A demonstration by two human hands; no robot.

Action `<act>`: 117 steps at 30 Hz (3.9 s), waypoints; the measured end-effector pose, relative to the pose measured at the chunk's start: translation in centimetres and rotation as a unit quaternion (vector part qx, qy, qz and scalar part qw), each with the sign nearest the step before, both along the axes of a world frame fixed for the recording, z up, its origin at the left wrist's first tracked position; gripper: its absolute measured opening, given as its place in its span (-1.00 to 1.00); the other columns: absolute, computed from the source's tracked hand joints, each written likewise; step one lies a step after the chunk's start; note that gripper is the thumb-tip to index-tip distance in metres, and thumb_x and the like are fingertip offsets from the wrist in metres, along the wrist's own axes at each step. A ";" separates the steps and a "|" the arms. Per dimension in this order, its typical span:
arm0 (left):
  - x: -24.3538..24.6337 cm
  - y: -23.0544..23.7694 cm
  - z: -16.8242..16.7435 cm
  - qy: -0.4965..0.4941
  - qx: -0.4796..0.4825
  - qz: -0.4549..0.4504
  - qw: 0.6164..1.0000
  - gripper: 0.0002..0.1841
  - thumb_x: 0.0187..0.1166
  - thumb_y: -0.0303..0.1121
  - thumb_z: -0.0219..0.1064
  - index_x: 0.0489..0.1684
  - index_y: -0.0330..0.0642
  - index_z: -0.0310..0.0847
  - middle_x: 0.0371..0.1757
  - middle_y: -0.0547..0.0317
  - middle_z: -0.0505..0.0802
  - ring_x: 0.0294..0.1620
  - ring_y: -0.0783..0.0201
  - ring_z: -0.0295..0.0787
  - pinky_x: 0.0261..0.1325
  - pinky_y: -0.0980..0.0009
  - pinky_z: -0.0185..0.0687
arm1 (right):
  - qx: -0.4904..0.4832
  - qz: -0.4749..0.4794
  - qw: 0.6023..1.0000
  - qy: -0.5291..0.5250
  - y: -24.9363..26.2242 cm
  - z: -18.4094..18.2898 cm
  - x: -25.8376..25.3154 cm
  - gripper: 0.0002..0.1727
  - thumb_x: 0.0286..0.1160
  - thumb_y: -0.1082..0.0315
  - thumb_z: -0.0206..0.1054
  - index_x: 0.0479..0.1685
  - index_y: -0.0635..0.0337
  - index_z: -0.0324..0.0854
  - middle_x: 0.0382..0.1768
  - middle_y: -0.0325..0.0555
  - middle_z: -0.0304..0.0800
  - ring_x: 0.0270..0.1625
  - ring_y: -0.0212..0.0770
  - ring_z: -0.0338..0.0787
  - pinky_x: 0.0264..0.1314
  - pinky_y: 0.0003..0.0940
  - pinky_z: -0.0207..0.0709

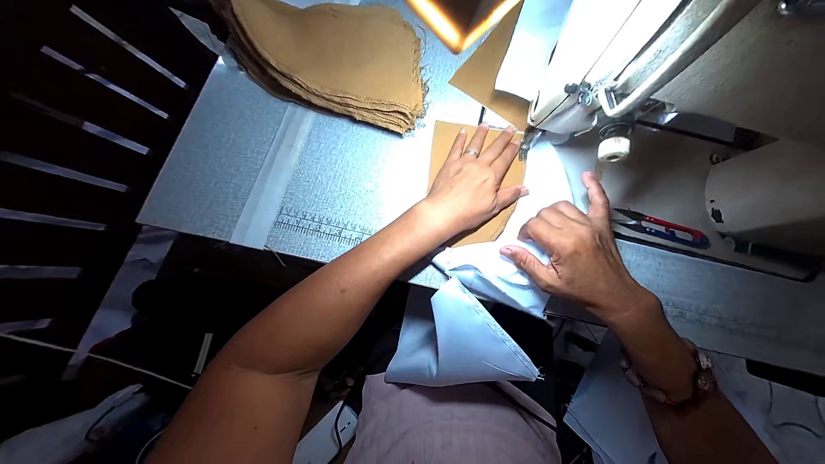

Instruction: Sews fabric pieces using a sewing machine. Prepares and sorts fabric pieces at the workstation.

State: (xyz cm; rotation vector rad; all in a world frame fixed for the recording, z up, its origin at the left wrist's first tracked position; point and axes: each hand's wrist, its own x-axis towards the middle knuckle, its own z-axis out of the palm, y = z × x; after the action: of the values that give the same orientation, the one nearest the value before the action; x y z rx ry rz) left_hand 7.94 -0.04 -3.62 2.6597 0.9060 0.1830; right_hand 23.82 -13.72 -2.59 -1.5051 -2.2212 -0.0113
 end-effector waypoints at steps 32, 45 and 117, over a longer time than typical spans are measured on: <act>-11.3 -3.5 -0.6 -0.267 0.025 -0.106 0.957 -0.77 0.61 -0.43 0.27 0.00 -0.22 0.87 0.17 0.01 0.92 0.48 -0.11 0.71 0.69 -0.24 0.18 | -0.015 -0.013 0.998 0.051 -4.1 -1.3 -6.4 -0.33 0.71 -0.25 0.04 0.10 0.11 0.87 -0.06 0.06 0.84 0.12 0.13 0.76 0.63 0.51 -0.10; -12.3 -4.0 -0.1 -0.194 0.046 -0.154 0.968 -0.69 0.57 -0.42 0.19 0.01 -0.12 0.92 0.29 0.04 0.88 0.61 -0.23 0.54 0.73 -0.32 0.05 | -0.010 -0.015 0.998 0.056 -4.3 -1.8 -7.1 -0.39 0.69 -0.23 0.09 0.15 0.03 0.87 0.04 0.09 0.83 0.23 0.14 0.73 0.65 0.51 -0.14; -5.2 -10.5 0.2 -0.124 -0.018 -0.055 0.991 -0.64 0.69 -0.14 0.25 0.31 -0.03 0.78 0.37 0.10 0.83 0.58 -0.19 0.57 0.58 -0.38 0.22 | -0.049 0.051 0.994 0.083 -3.4 -1.6 3.0 -0.57 0.56 0.13 0.13 0.11 0.06 0.87 0.30 0.05 0.84 0.51 0.17 0.69 0.59 0.32 0.37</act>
State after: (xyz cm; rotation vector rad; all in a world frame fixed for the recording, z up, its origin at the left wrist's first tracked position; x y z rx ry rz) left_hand 2.79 -10.57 -3.38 2.5716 0.6748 0.4545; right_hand 26.84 -17.08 -4.17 -1.3865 -2.1894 0.2486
